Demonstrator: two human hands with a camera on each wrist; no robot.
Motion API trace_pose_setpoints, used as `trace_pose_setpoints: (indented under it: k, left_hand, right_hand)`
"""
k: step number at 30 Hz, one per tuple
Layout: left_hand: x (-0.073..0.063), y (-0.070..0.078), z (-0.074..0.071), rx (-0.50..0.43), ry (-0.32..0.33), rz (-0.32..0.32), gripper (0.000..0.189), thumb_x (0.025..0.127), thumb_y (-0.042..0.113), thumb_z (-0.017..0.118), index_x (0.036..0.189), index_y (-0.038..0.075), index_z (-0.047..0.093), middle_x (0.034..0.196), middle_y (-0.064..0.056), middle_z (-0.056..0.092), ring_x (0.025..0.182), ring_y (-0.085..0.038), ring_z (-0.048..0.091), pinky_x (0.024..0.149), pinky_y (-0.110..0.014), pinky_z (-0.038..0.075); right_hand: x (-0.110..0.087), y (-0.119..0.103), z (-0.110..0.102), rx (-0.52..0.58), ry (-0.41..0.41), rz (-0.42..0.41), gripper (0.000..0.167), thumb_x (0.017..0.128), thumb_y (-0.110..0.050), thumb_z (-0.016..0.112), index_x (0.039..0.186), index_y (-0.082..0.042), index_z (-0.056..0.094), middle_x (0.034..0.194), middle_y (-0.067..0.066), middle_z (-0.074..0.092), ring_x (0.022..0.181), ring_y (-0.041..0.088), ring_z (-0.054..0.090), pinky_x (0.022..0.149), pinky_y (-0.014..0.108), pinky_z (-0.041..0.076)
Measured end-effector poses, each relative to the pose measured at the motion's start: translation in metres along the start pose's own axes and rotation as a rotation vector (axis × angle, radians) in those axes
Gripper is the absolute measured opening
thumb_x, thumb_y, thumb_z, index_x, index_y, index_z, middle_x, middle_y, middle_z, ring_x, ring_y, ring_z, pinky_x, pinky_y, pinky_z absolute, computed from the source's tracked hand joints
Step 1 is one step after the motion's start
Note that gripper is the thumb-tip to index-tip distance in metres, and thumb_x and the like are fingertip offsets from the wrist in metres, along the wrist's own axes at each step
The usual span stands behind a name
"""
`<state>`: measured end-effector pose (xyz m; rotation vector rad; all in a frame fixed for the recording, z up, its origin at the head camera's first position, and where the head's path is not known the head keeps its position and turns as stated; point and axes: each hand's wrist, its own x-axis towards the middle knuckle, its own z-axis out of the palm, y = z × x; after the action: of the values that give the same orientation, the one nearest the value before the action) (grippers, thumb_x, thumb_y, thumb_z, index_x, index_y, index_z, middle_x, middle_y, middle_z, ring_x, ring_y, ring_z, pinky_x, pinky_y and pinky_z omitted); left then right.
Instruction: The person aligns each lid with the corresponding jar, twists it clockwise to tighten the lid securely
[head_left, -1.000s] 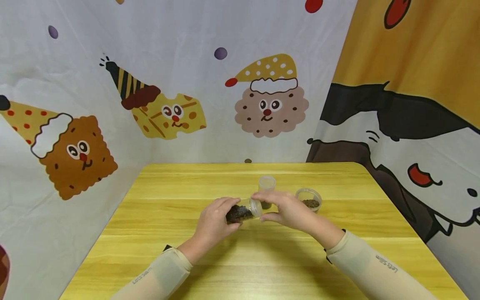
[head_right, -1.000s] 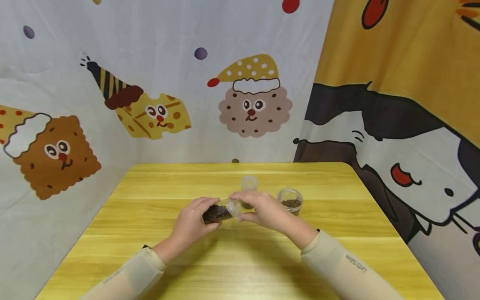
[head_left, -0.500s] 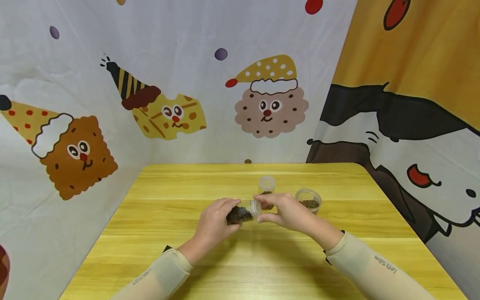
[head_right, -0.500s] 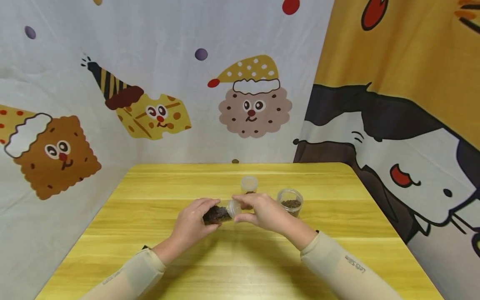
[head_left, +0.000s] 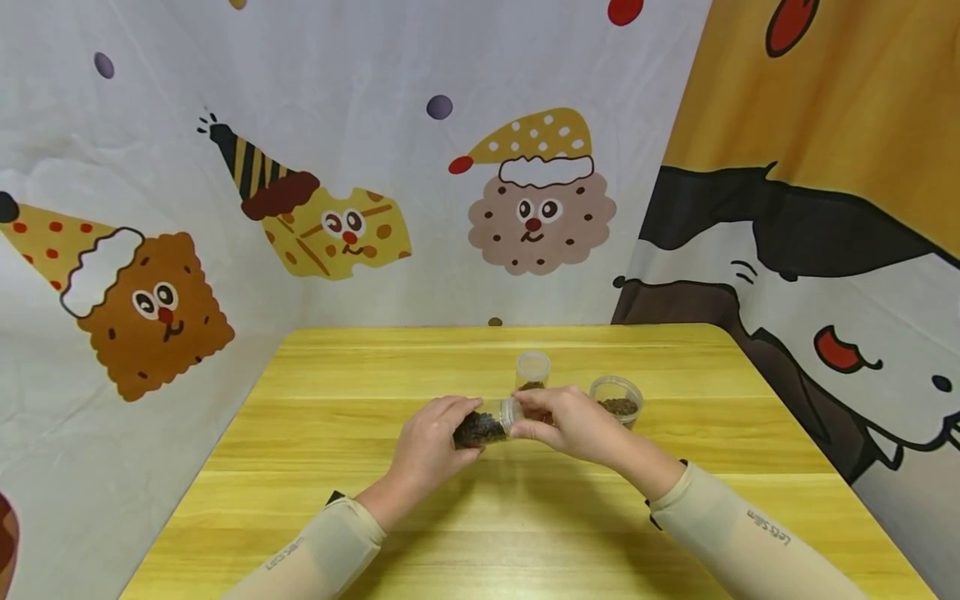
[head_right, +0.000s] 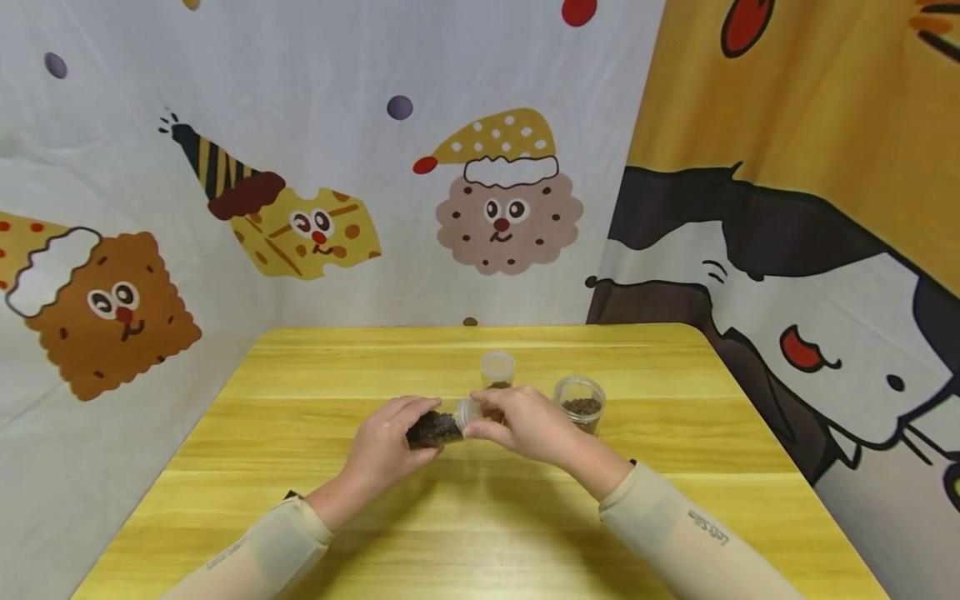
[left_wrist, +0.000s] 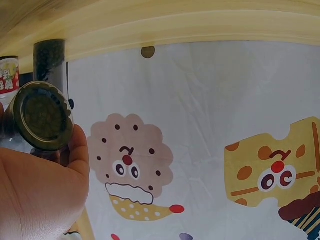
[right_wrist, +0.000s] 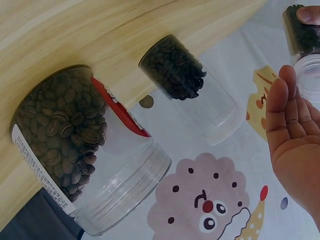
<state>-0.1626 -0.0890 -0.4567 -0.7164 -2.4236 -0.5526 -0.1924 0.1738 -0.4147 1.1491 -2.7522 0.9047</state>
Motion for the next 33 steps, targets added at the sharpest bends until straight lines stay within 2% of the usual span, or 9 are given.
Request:
trace_pose_setpoints:
  k: [7, 13, 21, 25, 29, 33]
  left_hand:
    - [-0.0007, 0.0001, 0.0003, 0.018, 0.002, 0.01, 0.071, 0.063, 0.023, 0.106, 0.127, 0.014, 0.076, 0.12, -0.002, 0.078, 0.107, -0.021, 0.075, 0.09, -0.038, 0.067]
    - [-0.0013, -0.0006, 0.0014, 0.011, 0.02, 0.017, 0.072, 0.061, 0.022, 0.106, 0.126, 0.013, 0.076, 0.119, -0.002, 0.078, 0.109, -0.022, 0.075, 0.092, -0.038, 0.067]
    - [-0.0013, 0.0005, 0.0005, 0.013, 0.005, 0.006, 0.071, 0.062, 0.022, 0.106, 0.126, 0.013, 0.076, 0.12, -0.001, 0.078, 0.109, -0.021, 0.075, 0.093, -0.037, 0.066]
    - [-0.001, 0.0012, -0.0004, -0.001, -0.02, -0.015, 0.071, 0.065, 0.022, 0.105, 0.128, 0.015, 0.075, 0.121, -0.001, 0.078, 0.109, -0.021, 0.075, 0.092, -0.037, 0.066]
    - [-0.0011, 0.0011, -0.0008, -0.015, -0.044, -0.05, 0.071, 0.067, 0.024, 0.104, 0.131, 0.016, 0.074, 0.122, -0.002, 0.077, 0.109, -0.022, 0.075, 0.091, -0.039, 0.067]
    - [-0.0014, 0.0001, -0.0007, -0.008, -0.043, -0.062, 0.072, 0.065, 0.025, 0.105, 0.13, 0.016, 0.074, 0.122, -0.002, 0.077, 0.109, -0.022, 0.075, 0.09, -0.04, 0.067]
  right_hand:
    - [0.0013, 0.0004, 0.0027, 0.022, -0.01, 0.069, 0.055, 0.106, -0.047, 0.064, 0.136, -0.002, 0.07, 0.098, -0.003, 0.081, 0.072, -0.004, 0.065, 0.066, 0.02, 0.058]
    - [0.0022, 0.0004, 0.004, 0.012, -0.017, 0.096, 0.054, 0.106, -0.047, 0.063, 0.134, -0.001, 0.071, 0.097, -0.002, 0.08, 0.073, -0.004, 0.065, 0.066, 0.02, 0.058]
    - [0.0036, -0.0003, 0.0041, 0.007, -0.034, 0.124, 0.053, 0.107, -0.047, 0.061, 0.131, -0.001, 0.073, 0.098, 0.001, 0.081, 0.073, -0.003, 0.065, 0.068, 0.022, 0.058]
    - [0.0032, 0.0003, 0.0036, 0.012, -0.045, 0.144, 0.06, 0.107, -0.052, 0.059, 0.141, -0.004, 0.066, 0.111, 0.004, 0.081, 0.087, 0.007, 0.074, 0.075, 0.026, 0.063]
    - [0.0021, -0.0002, 0.0015, 0.025, -0.035, 0.095, 0.075, 0.099, -0.054, 0.07, 0.157, -0.009, 0.052, 0.132, 0.008, 0.075, 0.107, 0.021, 0.078, 0.086, 0.035, 0.066]
    - [0.0016, -0.0009, -0.0003, -0.002, -0.002, -0.043, 0.085, 0.088, -0.041, 0.087, 0.158, -0.01, 0.05, 0.138, 0.008, 0.072, 0.115, 0.024, 0.076, 0.095, 0.046, 0.066]
